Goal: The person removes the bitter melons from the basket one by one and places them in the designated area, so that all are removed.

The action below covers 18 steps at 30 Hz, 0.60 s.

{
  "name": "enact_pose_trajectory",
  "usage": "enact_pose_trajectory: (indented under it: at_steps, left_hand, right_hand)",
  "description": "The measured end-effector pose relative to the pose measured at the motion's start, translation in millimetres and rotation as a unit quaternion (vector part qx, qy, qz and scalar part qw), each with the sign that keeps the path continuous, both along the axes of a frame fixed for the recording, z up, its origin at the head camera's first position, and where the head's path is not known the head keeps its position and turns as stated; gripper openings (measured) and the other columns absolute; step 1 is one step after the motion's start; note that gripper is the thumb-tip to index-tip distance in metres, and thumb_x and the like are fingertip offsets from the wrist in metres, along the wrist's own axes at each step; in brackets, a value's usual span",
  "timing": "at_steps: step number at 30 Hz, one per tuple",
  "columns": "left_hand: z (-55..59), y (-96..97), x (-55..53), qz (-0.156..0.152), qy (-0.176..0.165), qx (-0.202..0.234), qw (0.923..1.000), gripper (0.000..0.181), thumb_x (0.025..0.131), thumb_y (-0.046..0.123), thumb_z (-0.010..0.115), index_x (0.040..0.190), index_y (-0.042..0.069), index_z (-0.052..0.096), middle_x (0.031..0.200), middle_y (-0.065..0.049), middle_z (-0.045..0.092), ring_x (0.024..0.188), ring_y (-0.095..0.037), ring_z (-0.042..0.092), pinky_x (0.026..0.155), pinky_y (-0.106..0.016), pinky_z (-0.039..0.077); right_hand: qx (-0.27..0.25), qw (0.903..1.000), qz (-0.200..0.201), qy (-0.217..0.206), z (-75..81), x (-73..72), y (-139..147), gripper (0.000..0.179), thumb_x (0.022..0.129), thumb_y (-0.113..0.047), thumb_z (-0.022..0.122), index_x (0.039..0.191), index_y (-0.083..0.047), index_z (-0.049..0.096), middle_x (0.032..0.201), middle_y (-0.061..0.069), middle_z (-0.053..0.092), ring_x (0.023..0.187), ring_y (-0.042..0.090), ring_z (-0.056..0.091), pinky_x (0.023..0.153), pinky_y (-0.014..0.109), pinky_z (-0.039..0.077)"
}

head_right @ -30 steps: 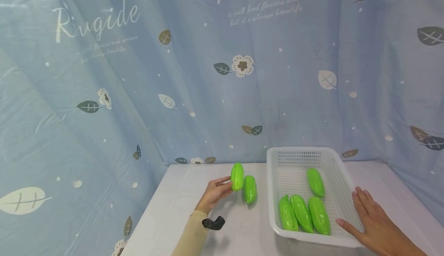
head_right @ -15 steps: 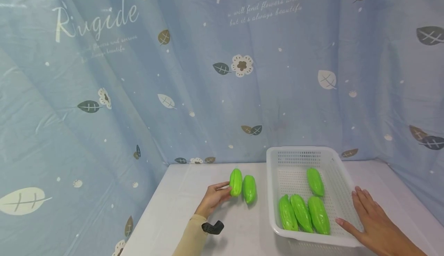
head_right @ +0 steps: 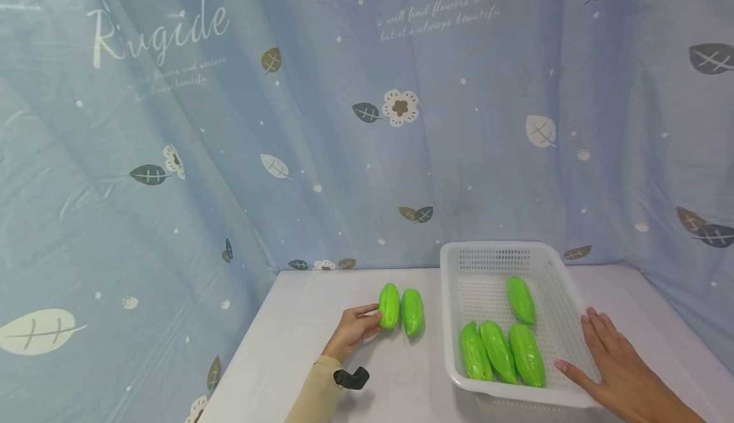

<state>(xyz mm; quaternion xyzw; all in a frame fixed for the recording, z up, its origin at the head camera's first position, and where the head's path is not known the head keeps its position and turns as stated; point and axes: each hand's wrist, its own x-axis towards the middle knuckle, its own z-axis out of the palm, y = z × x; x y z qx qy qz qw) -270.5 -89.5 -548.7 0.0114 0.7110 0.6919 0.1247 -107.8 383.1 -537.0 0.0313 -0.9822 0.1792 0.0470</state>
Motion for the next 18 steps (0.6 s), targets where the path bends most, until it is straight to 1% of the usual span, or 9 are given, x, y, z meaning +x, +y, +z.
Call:
enact_pose_trajectory:
  at_steps: [8,15,18]
  left_hand:
    - [-2.5,1.9,1.1,0.004,-0.001,-0.017,0.9998,0.044,0.095,0.006,0.073,0.134,-0.009,0.063,0.105,-0.014,0.075,0.083,-0.010,0.071,0.080,-0.028,0.064]
    - [-3.0,1.7,0.8,0.004,-0.010,-0.033,0.9994,0.043,0.096,0.008,0.072,0.135,-0.007,0.063,0.108,-0.016,0.074,0.084,-0.010,0.071,0.080,-0.028,0.064]
    - [-2.3,2.3,0.1,0.005,-0.010,-0.033,0.9994,0.044,0.096,0.008,0.072,0.135,-0.007,0.063,0.109,-0.017,0.074,0.086,-0.011,0.072,0.081,-0.029,0.064]
  right_hand:
    - [-0.001,1.0000,0.001,0.003,0.9,1.0,-0.3,0.111,0.103,-0.052,0.057,0.157,0.006,-0.020,0.163,0.038,-0.022,0.145,0.043,-0.042,0.106,0.060,-0.037]
    - [0.003,1.0000,0.004,0.007,-0.4,1.0,-0.5,0.111,0.103,-0.051,0.058,0.158,0.007,-0.019,0.163,0.038,-0.022,0.145,0.042,-0.042,0.104,0.050,-0.041]
    - [0.003,1.0000,0.001,0.006,-0.3,0.2,0.1,0.111,0.103,-0.052,0.058,0.157,0.006,-0.020,0.163,0.038,-0.022,0.145,0.042,-0.042,0.104,0.051,-0.040]
